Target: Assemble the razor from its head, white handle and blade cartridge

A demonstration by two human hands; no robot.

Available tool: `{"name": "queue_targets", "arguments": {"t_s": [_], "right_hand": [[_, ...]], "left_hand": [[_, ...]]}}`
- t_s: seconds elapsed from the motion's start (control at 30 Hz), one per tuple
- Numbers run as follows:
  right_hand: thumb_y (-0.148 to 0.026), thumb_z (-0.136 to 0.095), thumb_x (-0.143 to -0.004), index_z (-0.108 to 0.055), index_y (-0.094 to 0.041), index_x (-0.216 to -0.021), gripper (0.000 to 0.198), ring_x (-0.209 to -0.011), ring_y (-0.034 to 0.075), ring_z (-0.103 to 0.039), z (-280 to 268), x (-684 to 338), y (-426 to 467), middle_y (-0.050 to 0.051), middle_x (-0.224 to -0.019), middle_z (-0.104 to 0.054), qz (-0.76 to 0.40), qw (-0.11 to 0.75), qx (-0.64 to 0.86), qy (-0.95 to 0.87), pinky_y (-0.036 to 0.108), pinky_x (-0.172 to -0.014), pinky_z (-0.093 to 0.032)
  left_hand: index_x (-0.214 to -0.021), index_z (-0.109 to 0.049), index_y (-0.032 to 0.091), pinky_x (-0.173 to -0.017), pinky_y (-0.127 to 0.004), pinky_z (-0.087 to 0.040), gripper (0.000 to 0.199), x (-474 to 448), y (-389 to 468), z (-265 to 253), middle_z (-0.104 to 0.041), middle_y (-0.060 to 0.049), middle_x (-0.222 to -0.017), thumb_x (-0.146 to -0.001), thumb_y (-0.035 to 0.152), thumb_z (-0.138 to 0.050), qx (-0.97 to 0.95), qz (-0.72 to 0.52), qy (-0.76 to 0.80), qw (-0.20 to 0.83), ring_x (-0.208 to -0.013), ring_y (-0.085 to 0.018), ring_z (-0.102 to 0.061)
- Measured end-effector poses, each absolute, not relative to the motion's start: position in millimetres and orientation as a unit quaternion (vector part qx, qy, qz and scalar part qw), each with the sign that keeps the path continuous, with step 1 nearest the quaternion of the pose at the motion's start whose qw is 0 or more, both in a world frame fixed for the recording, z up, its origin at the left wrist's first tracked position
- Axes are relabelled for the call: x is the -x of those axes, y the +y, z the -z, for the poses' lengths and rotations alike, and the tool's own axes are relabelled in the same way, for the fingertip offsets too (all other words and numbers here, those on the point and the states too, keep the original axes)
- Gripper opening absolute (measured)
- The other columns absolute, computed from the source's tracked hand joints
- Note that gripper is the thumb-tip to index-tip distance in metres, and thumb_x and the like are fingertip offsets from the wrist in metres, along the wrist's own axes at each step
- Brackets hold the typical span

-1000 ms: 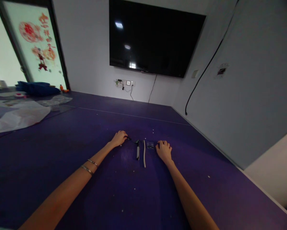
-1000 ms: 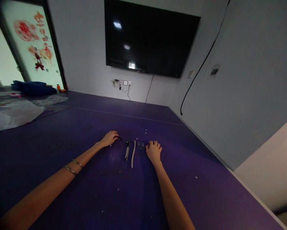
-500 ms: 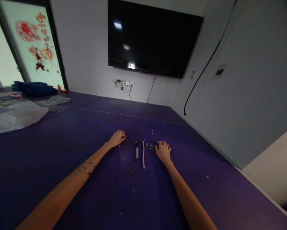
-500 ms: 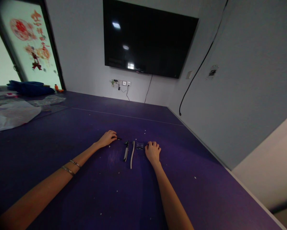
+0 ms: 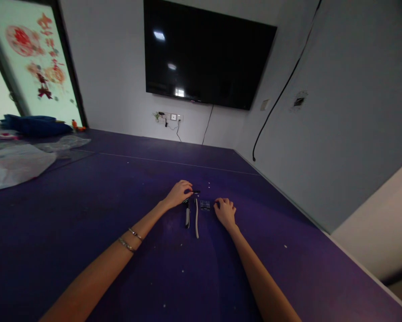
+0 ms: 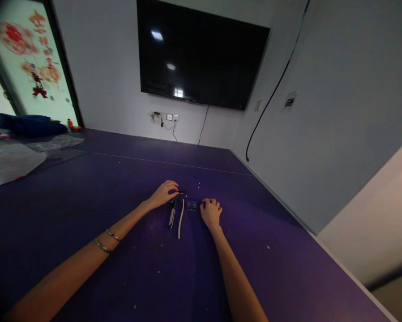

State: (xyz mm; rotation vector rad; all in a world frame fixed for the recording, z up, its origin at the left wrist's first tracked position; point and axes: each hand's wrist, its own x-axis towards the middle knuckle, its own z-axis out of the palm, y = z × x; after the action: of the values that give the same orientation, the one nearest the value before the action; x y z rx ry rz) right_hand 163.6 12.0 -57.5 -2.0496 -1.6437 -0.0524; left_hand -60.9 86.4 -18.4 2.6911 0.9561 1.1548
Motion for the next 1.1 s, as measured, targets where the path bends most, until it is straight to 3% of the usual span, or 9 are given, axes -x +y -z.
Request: {"name": "queue_targets", "arguments": {"t_s": [0.47, 0.6, 0.73, 0.87, 1.1], "right_hand": [[-0.027, -0.049, -0.076, -0.068, -0.026, -0.089, 0.023, -0.102, 0.030, -0.047, 56, -179, 21, 0.008, -0.105, -0.059, -0.054, 0.323, 0.745, -0.581, 0.048, -0.084, -0.034], [-0.024, -0.048, -0.075, -0.068, -0.021, -0.088, 0.025, -0.093, 0.025, -0.055, 54, -183, 30, 0.010, -0.098, -0.063, -0.069, 0.388, 0.692, -0.605, 0.041, -0.082, -0.040], [-0.029, -0.050, -0.073, -0.068, -0.015, -0.090, 0.028, -0.077, 0.018, -0.061, 49, -180, 37, 0.008, -0.083, -0.067, -0.203, 0.486, 0.575, -0.625, 0.030, -0.072, -0.046], [-0.041, -0.058, -0.069, -0.069, -0.015, -0.088, 0.035, -0.066, 0.017, -0.063, 46, -174, 38, 0.006, -0.073, -0.068, -0.350, 0.501, 0.529, -0.589, 0.026, -0.056, -0.046], [-0.035, -0.066, -0.060, -0.070, -0.014, -0.077, 0.027, -0.063, 0.015, -0.062, 47, -174, 38, 0.005, -0.067, -0.068, -0.380, 0.498, 0.522, -0.579, 0.024, -0.055, -0.045]], "left_hand": [[-0.082, -0.064, 0.017, -0.091, -0.038, -0.039, 0.009, 30, 77, 26, -0.063, -0.005, -0.102, -0.079, 0.024, -0.059, -0.890, -0.350, 0.293, 0.008, -0.104, -0.020, -0.049], [-0.083, -0.064, 0.017, -0.092, -0.038, -0.038, 0.010, 31, 75, 26, -0.062, -0.005, -0.104, -0.079, 0.024, -0.058, -0.893, -0.347, 0.286, 0.005, -0.106, -0.020, -0.048], [-0.084, -0.064, 0.017, -0.092, -0.037, -0.038, 0.010, 28, 73, 25, -0.062, -0.005, -0.104, -0.079, 0.024, -0.058, -0.897, -0.340, 0.283, 0.001, -0.106, -0.020, -0.048], [-0.084, -0.064, 0.017, -0.092, -0.038, -0.039, 0.010, 25, 69, 25, -0.063, -0.006, -0.104, -0.079, 0.023, -0.059, -0.902, -0.329, 0.280, -0.002, -0.106, -0.020, -0.048], [-0.083, -0.064, 0.016, -0.092, -0.038, -0.039, 0.010, 23, 66, 25, -0.063, -0.007, -0.104, -0.079, 0.022, -0.058, -0.905, -0.323, 0.278, 0.007, -0.107, -0.021, -0.048]]}}
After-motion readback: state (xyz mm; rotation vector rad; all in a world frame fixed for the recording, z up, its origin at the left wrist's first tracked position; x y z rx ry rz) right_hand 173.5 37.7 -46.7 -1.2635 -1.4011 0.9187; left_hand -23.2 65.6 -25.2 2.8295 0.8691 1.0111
